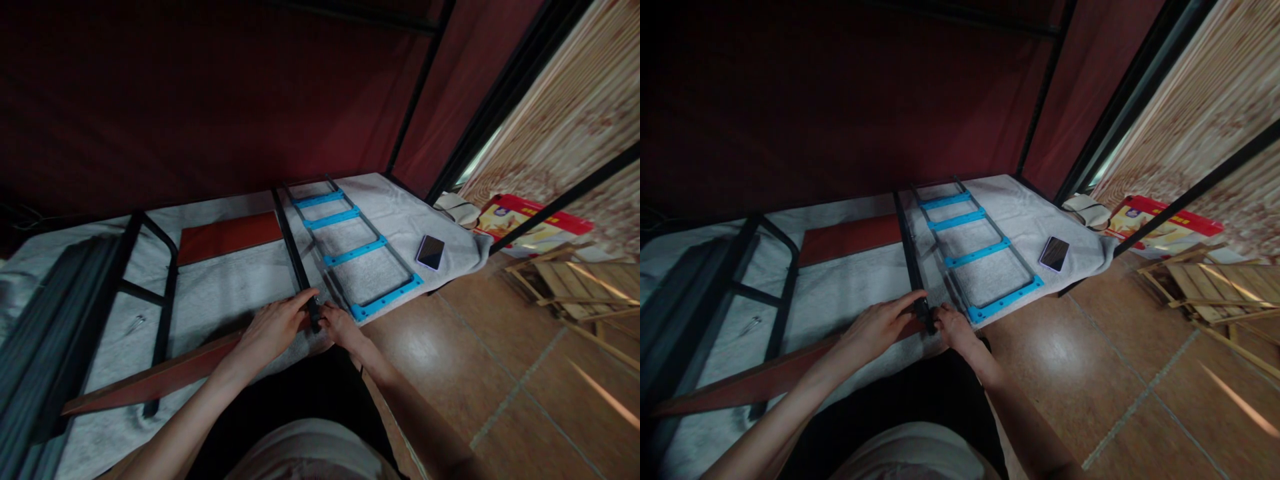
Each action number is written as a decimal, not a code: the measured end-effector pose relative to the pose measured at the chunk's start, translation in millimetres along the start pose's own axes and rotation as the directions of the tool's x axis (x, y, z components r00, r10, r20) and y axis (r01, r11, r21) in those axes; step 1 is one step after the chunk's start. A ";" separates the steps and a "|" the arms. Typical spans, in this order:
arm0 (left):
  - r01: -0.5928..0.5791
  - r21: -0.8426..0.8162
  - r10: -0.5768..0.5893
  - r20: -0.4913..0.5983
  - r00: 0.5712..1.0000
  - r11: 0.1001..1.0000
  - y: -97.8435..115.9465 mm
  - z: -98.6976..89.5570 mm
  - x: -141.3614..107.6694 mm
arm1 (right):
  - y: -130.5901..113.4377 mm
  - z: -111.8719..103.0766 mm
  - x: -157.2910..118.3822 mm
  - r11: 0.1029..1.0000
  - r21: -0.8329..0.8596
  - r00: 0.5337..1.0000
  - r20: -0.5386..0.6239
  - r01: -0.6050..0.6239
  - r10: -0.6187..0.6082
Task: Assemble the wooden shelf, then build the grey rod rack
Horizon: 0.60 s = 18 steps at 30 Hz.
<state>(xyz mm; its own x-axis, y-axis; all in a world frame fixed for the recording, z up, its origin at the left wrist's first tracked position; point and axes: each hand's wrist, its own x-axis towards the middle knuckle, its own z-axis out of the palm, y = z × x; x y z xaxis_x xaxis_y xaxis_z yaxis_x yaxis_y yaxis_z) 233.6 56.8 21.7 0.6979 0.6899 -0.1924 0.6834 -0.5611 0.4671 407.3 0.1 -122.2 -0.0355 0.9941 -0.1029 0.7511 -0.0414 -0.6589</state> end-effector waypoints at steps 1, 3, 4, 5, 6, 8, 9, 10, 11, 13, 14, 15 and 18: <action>-0.002 0.008 0.002 0.004 1.000 1.000 -0.4 0.5 -0.5 | -0.7 0.0 -0.1 1.000 0.003 1.000 -0.003 -0.006 0.006; -0.010 0.032 0.010 0.006 1.000 0.999 -0.9 1.7 -2.2 | -1.4 1.1 -0.5 1.000 0.013 1.000 -0.014 -0.011 0.011; -0.022 0.046 0.022 -0.001 1.000 0.999 -0.8 2.2 -3.5 | -1.3 2.1 -0.7 1.000 0.020 1.000 -0.025 -0.011 0.012; -0.039 0.059 0.040 -0.013 0.999 0.998 -0.4 2.7 -4.9 | -1.0 3.5 -0.8 1.000 0.026 0.999 -0.037 -0.010 0.011; -0.062 0.069 0.064 -0.029 0.998 0.996 0.2 3.0 -6.5 | -0.5 5.1 -0.7 0.999 0.032 0.999 -0.050 -0.011 0.012; -0.115 0.077 0.120 -0.062 0.991 0.990 1.5 3.3 -10.2 | 0.9 8.3 -0.1 0.999 0.043 0.997 -0.068 -0.022 0.025; -0.134 0.081 0.140 -0.076 0.987 0.988 1.9 3.0 -12.4 | 1.5 9.5 0.2 0.998 0.049 0.997 -0.071 -0.032 0.035; -0.143 0.086 0.151 -0.094 0.984 0.986 1.7 2.5 -15.1 | 1.9 10.4 0.3 0.998 0.056 0.996 -0.075 -0.040 0.045; -0.143 0.093 0.153 -0.123 0.980 0.985 0.8 1.6 -18.3 | 1.9 10.7 0.0 0.997 0.069 0.996 -0.080 -0.043 0.049; -0.121 0.109 0.143 -0.218 0.965 0.987 -3.7 -2.0 -27.1 | 0.4 9.7 -2.2 0.993 0.112 0.993 -0.110 -0.033 0.046; -0.104 0.117 0.133 -0.279 0.951 0.988 -7.3 -4.8 -33.1 | -1.2 8.3 -4.2 0.989 0.144 0.989 -0.140 -0.023 0.043; -0.088 0.123 0.125 -0.345 0.930 0.988 -11.8 -8.4 -40.3 | -3.4 6.2 -6.6 0.983 0.184 0.983 -0.179 -0.013 0.047; -0.032 0.126 0.096 -0.544 0.834 0.992 -30.2 -23.0 -69.3 | -13.1 -4.0 -14.1 0.940 0.340 0.950 -0.296 0.010 0.097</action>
<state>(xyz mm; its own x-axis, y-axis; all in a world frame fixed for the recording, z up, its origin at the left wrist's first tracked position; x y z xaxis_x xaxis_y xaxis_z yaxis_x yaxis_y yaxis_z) 159.7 36.5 40.9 0.5309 0.7701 0.3537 0.6824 -0.6360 0.3604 400.6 -12.9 -109.2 0.2343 0.9704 0.0590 0.4814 -0.0631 -0.8742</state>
